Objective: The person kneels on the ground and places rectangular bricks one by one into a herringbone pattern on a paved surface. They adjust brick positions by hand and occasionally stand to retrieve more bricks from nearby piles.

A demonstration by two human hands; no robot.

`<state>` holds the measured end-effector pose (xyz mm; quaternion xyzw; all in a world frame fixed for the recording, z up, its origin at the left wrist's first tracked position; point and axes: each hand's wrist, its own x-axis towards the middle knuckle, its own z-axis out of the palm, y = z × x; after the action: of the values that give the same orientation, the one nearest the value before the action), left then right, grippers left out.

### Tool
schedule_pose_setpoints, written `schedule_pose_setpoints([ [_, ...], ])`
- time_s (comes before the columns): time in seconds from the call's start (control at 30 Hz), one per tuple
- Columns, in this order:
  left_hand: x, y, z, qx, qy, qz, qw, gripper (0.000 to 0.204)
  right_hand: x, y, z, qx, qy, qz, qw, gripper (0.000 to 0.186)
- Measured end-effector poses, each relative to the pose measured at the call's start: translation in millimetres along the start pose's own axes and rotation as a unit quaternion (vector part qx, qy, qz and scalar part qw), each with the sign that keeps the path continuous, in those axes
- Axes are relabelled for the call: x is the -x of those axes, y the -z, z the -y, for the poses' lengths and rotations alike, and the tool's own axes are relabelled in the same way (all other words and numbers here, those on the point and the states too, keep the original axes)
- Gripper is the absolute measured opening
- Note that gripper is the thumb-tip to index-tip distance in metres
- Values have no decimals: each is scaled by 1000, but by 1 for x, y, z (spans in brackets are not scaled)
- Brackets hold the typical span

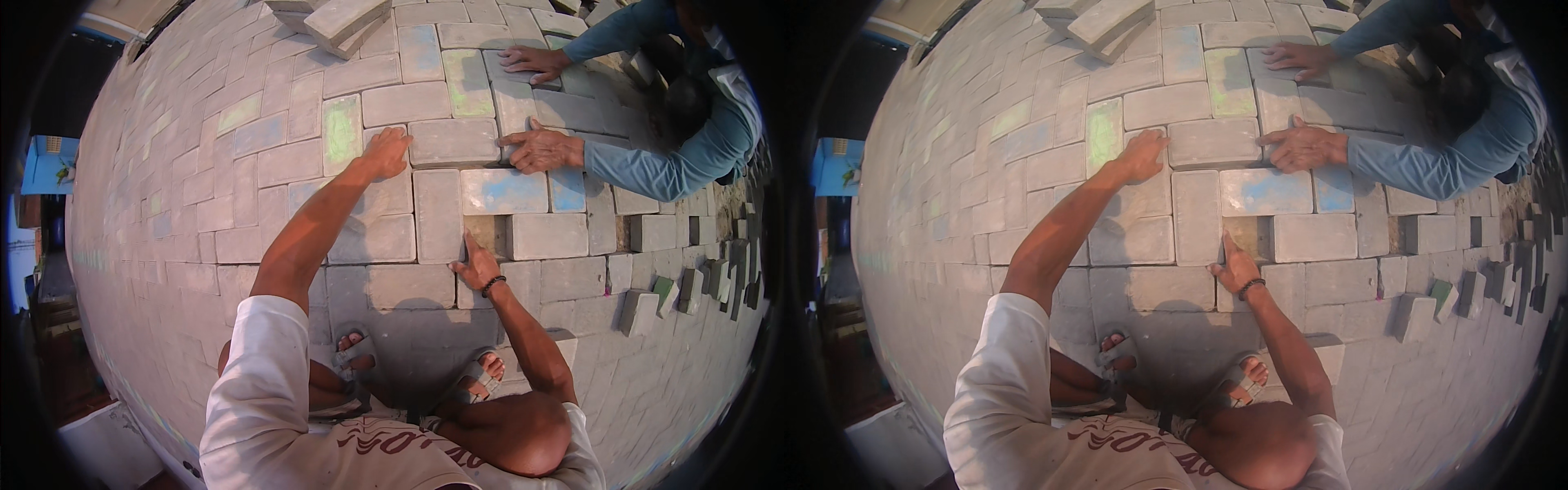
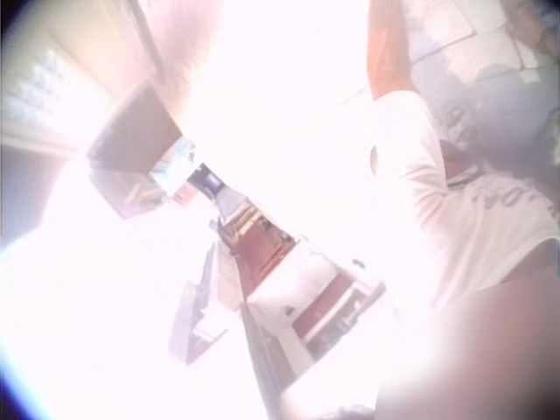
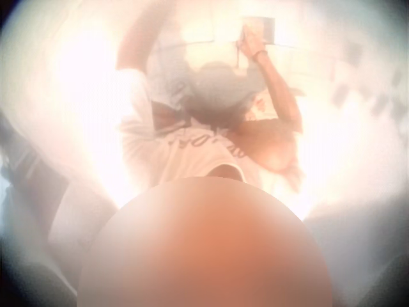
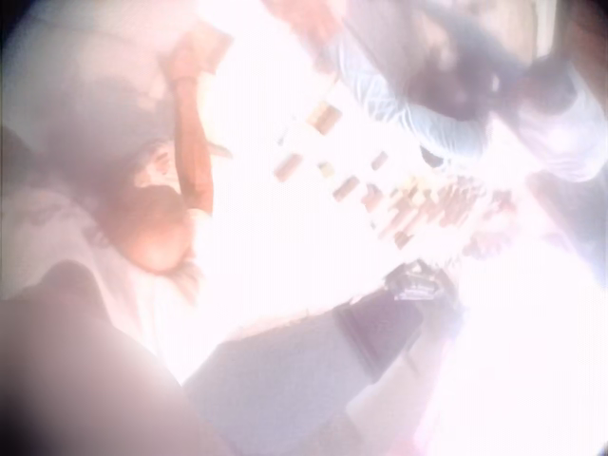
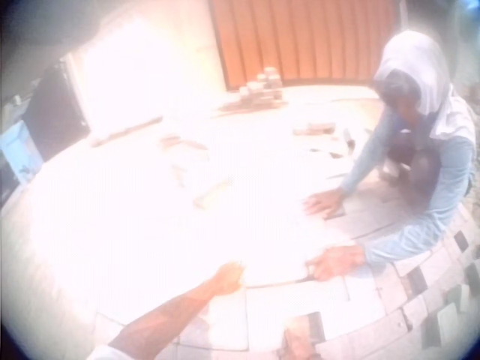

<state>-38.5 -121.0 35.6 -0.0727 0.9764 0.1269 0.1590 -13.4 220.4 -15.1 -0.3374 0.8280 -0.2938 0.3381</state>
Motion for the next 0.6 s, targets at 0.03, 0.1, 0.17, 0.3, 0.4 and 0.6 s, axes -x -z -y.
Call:
schedule_pose_setpoints([
  [0.03,4,0,0,10,17,19,1000,64,1,0,0,3,-3,-4,1000,91],
  [0.1,11,-3,9,23,28,19,999,63,6,0,5,5,-4,-13,1000,92],
  [0.17,19,-15,34,25,18,-20,999,62,5,-8,8,1,6,-25,1000,92],
  [0.3,18,-17,22,46,24,-43,998,62,5,-10,0,-3,9,-58,998,90],
  [0.4,21,-19,22,43,27,-45,998,64,4,-7,6,-22,-6,-59,998,86],
  [0.6,21,-20,15,39,42,-37,998,68,3,-10,2,-36,-14,-82,996,85],
])
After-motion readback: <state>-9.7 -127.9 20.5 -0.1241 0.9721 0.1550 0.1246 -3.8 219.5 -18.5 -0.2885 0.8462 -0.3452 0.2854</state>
